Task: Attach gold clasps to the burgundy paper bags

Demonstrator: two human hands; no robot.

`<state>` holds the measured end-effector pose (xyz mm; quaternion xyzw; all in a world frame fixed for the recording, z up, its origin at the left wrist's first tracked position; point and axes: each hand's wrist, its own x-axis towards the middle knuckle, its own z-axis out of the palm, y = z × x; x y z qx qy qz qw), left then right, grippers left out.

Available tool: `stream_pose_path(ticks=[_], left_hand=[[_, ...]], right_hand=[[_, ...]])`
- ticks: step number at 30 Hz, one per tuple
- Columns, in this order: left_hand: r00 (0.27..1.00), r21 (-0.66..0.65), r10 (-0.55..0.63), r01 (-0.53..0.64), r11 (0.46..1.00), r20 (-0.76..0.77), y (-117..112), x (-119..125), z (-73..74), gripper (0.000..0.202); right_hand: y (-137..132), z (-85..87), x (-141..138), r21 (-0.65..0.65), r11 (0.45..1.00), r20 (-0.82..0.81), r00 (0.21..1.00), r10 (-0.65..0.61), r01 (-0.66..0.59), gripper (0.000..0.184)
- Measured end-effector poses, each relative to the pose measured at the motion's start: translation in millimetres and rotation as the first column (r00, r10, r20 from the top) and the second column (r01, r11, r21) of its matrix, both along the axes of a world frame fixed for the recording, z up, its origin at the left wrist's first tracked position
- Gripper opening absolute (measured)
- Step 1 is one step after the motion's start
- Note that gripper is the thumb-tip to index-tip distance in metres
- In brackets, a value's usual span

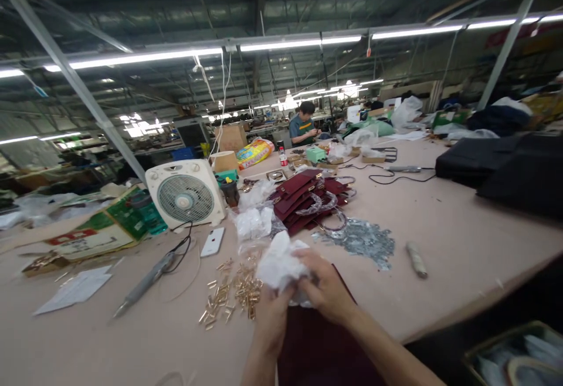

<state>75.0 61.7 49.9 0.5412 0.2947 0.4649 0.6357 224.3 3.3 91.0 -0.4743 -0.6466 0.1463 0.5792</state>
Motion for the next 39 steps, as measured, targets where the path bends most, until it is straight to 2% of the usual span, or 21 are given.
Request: stream_pose_path(ticks=[2, 4, 6, 7, 9, 11, 14, 17, 19, 20, 23, 24, 25, 27, 28, 30, 31, 33, 34, 36, 39], left_hand=[[0.993, 0.013, -0.036, 0.037, 0.999, -0.114, 3.3, -5.2, -3.7, 0.055], [0.958, 0.141, 0.056, -0.017, 0.990, -0.281, 11.0, -14.5, -9.2, 0.050], [0.877, 0.334, 0.202, -0.051, 0.941, -0.436, 18.2, -23.6, -17.4, 0.047], [0.834, 0.410, 0.244, -0.022, 0.912, -0.496, 20.4, -26.6, -22.4, 0.051], [0.778, 0.482, 0.240, 0.090, 0.872, -0.580, 21.4, -27.6, -33.0, 0.069], [0.766, 0.499, 0.199, 0.178, 0.848, -0.611, 18.4, -22.2, -42.7, 0.081], [0.776, 0.546, 0.226, 0.177, 0.819, -0.589, 9.4, -9.5, -50.8, 0.069], [0.769, 0.593, 0.310, 0.110, 0.798, -0.559, -1.8, -1.3, -51.5, 0.039], [0.766, 0.622, 0.366, 0.056, 0.781, -0.528, -8.5, 0.1, -51.2, 0.022], [0.766, 0.634, 0.394, 0.022, 0.773, -0.507, -11.0, 0.0, -51.5, 0.021], [0.765, 0.652, 0.460, -0.072, 0.755, -0.450, -14.6, -1.0, -55.0, 0.035], [0.766, 0.663, 0.474, -0.085, 0.744, -0.434, -14.6, -1.3, -56.6, 0.042], [0.769, 0.679, 0.484, -0.089, 0.729, -0.418, -14.4, -1.6, -58.1, 0.048], [0.775, 0.718, 0.500, -0.088, 0.690, -0.386, -13.8, -2.6, -60.5, 0.054], [0.777, 0.735, 0.512, -0.096, 0.671, -0.366, -13.5, -3.3, -61.3, 0.056], [0.777, 0.765, 0.548, -0.139, 0.629, -0.310, -12.9, -5.2, -62.3, 0.054], [0.773, 0.776, 0.572, -0.173, 0.606, -0.275, -12.5, -6.4, -62.7, 0.052], [0.760, 0.783, 0.617, -0.253, 0.569, -0.202, -11.4, -8.7, -63.4, 0.047], [0.756, 0.773, 0.630, -0.290, 0.564, -0.176, -10.7, -9.8, -63.7, 0.046], [0.755, 0.718, 0.636, -0.355, 0.599, -0.158, -9.2, -11.6, -63.5, 0.051], [0.785, 0.560, 0.593, -0.415, 0.718, -0.179, -8.3, -13.5, -60.0, 0.070]], right_hand=[[-11.8, -13.1, 44.1, 0.033, 0.974, 0.024, 0.974, -0.227, 0.226, 0.021], [-25.3, -25.5, 98.3, 0.124, 0.862, 0.084, 0.860, -0.503, 0.492, 0.021], [-40.5, -37.8, 154.1, 0.220, 0.732, 0.209, 0.702, -0.681, 0.645, 0.024], [-48.2, -44.5, 179.5, 0.247, 0.671, 0.258, 0.621, -0.741, 0.699, 0.029], [-62.2, -60.2, 220.7, 0.278, 0.600, 0.378, 0.489, -0.786, 0.750, 0.032], [-72.2, -79.3, 246.0, 0.235, 0.588, 0.534, 0.403, -0.744, 0.774, 0.032], [-78.4, -107.0, 257.1, 0.122, 0.591, 0.738, 0.326, -0.591, 0.797, 0.035], [-77.1, -116.1, 246.4, 0.060, 0.585, 0.800, 0.312, -0.513, 0.809, 0.049], [-74.8, -106.8, 230.9, 0.085, 0.568, 0.766, 0.311, -0.562, 0.818, 0.053], [-73.5, -98.4, 221.2, 0.124, 0.548, 0.727, 0.301, -0.617, 0.827, 0.054], [-68.5, -68.5, 185.6, 0.280, 0.455, 0.537, 0.255, -0.804, 0.845, 0.051], [-65.9, -59.8, 172.2, 0.317, 0.456, 0.480, 0.274, -0.833, 0.832, 0.048], [-62.6, -52.9, 158.1, 0.335, 0.488, 0.430, 0.330, -0.840, 0.806, 0.045], [-53.6, -44.9, 128.4, 0.300, 0.633, 0.344, 0.537, -0.770, 0.714, 0.040], [-47.9, -43.6, 112.9, 0.244, 0.726, 0.301, 0.661, -0.687, 0.643, 0.038], [-34.5, -44.3, 81.9, 0.044, 0.901, 0.231, 0.873, -0.429, 0.432, 0.038], [-27.0, -45.5, 67.2, -0.064, 0.953, 0.190, 0.941, -0.280, 0.296, 0.043], [-11.4, -48.4, 40.9, -0.212, 0.975, 0.093, 0.994, -0.049, 0.068, 0.060], [-3.5, -50.1, 30.0, -0.248, 0.969, 0.041, 0.999, 0.012, -0.001, 0.065], [11.2, -54.3, 13.3, -0.284, 0.958, -0.068, 0.997, 0.030, -0.048, 0.057], [28.5, -64.6, -0.6, -0.328, 0.944, -0.245, 0.968, -0.057, -0.027, 0.035]])
